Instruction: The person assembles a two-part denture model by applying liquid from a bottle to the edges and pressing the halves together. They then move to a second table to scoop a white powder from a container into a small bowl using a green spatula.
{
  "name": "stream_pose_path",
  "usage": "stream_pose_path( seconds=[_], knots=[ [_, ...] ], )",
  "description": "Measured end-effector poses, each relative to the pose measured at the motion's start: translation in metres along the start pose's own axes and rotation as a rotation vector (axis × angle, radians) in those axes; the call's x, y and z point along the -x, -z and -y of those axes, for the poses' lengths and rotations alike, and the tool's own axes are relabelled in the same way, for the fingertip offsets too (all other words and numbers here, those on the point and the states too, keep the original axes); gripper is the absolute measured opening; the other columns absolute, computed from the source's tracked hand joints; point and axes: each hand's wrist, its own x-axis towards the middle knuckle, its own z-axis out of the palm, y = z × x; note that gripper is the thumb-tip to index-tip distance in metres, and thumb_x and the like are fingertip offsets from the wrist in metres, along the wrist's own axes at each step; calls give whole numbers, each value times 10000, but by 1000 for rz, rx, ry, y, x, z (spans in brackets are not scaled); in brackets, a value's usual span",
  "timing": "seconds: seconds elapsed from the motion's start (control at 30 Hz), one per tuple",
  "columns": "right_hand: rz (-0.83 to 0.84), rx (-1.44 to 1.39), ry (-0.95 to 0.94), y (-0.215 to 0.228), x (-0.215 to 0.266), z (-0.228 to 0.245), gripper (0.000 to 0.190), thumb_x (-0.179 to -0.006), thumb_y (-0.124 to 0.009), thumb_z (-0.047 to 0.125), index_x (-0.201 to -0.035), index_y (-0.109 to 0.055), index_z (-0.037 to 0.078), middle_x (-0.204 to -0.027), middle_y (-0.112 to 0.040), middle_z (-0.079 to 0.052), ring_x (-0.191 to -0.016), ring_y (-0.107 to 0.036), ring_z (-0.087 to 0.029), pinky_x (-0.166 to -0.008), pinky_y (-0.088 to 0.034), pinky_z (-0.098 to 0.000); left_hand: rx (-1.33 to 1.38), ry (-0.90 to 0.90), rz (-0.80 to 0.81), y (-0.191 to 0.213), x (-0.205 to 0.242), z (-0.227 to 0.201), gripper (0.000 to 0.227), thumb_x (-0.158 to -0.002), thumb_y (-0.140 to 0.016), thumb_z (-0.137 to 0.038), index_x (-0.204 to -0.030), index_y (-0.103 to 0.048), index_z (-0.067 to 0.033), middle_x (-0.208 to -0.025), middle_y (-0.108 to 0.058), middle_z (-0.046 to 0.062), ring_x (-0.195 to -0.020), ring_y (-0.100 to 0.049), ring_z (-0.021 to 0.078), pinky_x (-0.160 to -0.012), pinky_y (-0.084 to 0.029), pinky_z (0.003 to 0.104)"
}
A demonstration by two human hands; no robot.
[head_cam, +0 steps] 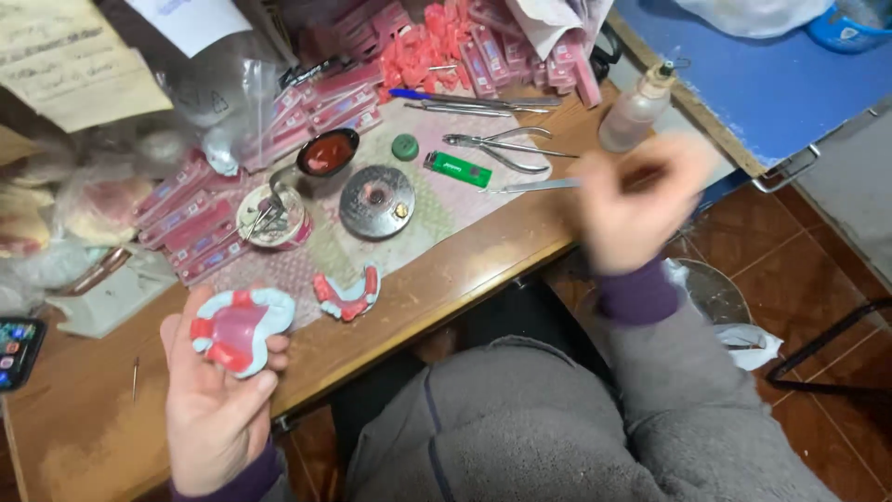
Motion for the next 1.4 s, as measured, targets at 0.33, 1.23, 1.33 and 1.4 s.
stream_pose_path(
  seconds=[0.33,1.23,1.33,1.4],
  knots=[
    [303,-219,-327,15,43,-118,390,-999,-758,20,-1293,-504,-22,-1262,-636,-78,-1141,-649,-191,-1056,-552,-304,19,-42,39,-8,-6,1,914,-803,-693,141,-1614,-306,-23,-1373,-590,143,-1090,-678,234,-948,-569,364],
    [845,-480,-67,-49,16,152,592,-761,-905,290,-1208,-643,5,-1062,-736,-104,-934,-734,-207,-855,-563,-324,-155,99,317,6,6,-38,857,-854,-612,25,-1654,-307,-20,-1481,-556,58,-1247,-587,105,-1048,-529,293],
    [839,-544,-30,-48,8,157,626,-756,-902,313,-1229,-628,7,-1110,-731,-103,-990,-732,-219,-898,-557,-328,-81,153,332,6,6,-36,869,-865,-606,39,-1674,-295,-28,-1448,-566,70,-1184,-584,119,-1014,-523,297],
    [844,-523,-2,-49,4,163,645,-733,-909,323,-1224,-633,7,-1094,-729,-107,-957,-725,-218,-873,-555,-328,-103,156,333,2,5,-38,856,-860,-589,48,-1663,-302,-26,-1452,-562,60,-1237,-574,110,-1041,-516,292]
  ],
)
